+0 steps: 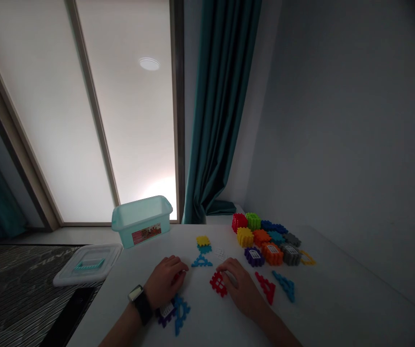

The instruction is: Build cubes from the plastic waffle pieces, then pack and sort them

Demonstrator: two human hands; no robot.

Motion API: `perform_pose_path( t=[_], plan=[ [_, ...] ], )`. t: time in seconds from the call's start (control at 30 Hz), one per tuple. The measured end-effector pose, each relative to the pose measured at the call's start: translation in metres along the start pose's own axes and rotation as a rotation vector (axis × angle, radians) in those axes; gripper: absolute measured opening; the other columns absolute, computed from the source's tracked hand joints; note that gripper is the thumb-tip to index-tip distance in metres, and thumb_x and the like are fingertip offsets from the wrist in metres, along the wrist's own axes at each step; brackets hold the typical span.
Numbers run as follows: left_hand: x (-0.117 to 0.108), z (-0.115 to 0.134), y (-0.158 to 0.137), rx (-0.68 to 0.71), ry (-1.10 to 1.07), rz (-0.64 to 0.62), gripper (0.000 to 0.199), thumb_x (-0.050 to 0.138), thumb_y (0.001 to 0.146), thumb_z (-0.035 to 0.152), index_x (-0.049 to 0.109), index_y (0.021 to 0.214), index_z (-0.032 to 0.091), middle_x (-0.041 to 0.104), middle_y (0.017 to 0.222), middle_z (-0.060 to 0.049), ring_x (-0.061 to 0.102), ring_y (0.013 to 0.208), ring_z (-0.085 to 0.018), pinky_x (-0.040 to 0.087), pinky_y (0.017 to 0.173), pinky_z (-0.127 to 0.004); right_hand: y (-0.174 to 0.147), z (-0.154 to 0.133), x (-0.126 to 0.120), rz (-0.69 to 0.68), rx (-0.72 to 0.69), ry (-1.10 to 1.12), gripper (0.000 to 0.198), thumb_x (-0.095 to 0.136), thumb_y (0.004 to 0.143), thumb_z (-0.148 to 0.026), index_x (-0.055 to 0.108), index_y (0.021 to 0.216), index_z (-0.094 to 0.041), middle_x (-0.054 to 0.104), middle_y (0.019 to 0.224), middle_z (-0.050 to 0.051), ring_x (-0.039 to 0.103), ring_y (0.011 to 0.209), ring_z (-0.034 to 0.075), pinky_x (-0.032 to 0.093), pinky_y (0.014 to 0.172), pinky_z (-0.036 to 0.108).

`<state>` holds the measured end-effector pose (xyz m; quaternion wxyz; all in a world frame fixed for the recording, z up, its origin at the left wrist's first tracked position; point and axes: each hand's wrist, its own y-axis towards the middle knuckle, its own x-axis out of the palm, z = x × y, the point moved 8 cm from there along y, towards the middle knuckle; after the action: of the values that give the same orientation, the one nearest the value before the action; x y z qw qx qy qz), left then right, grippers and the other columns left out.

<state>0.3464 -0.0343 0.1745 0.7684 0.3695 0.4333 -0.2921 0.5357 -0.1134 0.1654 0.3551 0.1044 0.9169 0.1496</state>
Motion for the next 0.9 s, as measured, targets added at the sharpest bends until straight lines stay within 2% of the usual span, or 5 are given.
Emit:
perform_pose_path(
  t=[0.17,0.47,0.6,0.77,0.9],
  plan=[
    [-0.006,-0.008,0.001,-0.018,0.01,0.016,0.025,0.043,0.095,0.021,0.067,0.097,0.023,0.069,0.099,-0.008,0.062,0.094,-0.023,0.047,0.088,-0.038,0.0,0.003,0.003,-0.02,0.019,0.004,0.02,0.044,0.089,-0.019,0.064,0.091,-0.022,0.065,0.1,0.007,0.06,0.101,0.024,0.048,0.092,0.038],
    [-0.028,-0.041,-0.007,-0.178,0.052,-0.048,0.027,0.043,0.095,0.027,0.068,0.101,0.022,0.069,0.097,-0.007,0.064,0.088,-0.024,0.048,0.082,-0.036,0.0,0.008,0.006,-0.063,0.036,-0.007,0.02,0.046,0.089,-0.02,0.065,0.093,-0.021,0.065,0.101,0.007,0.058,0.1,0.024,0.046,0.091,0.039],
    [-0.022,-0.045,-0.008,-0.201,0.062,-0.087,0.027,0.044,0.094,0.028,0.068,0.104,0.022,0.069,0.098,-0.007,0.064,0.086,-0.023,0.048,0.08,-0.034,0.0,0.006,0.007,-0.07,0.033,-0.012,0.021,0.046,0.09,-0.021,0.066,0.096,-0.022,0.064,0.101,0.007,0.058,0.1,0.025,0.047,0.09,0.038],
    [-0.006,-0.034,-0.007,-0.188,0.071,-0.124,0.024,0.049,0.093,0.033,0.069,0.103,0.024,0.069,0.101,-0.007,0.063,0.094,-0.025,0.046,0.084,-0.036,0.0,0.004,0.008,-0.084,0.041,-0.019,0.021,0.046,0.09,-0.021,0.066,0.096,-0.022,0.064,0.103,0.007,0.058,0.102,0.025,0.047,0.091,0.038],
    [-0.003,-0.027,-0.007,-0.184,0.078,-0.126,0.022,0.053,0.09,0.034,0.069,0.103,0.025,0.068,0.104,-0.007,0.061,0.098,-0.027,0.044,0.087,-0.039,0.0,0.005,0.009,-0.095,0.059,-0.032,0.021,0.046,0.089,-0.019,0.065,0.096,-0.023,0.064,0.104,0.007,0.058,0.104,0.025,0.047,0.092,0.038]
  ],
)
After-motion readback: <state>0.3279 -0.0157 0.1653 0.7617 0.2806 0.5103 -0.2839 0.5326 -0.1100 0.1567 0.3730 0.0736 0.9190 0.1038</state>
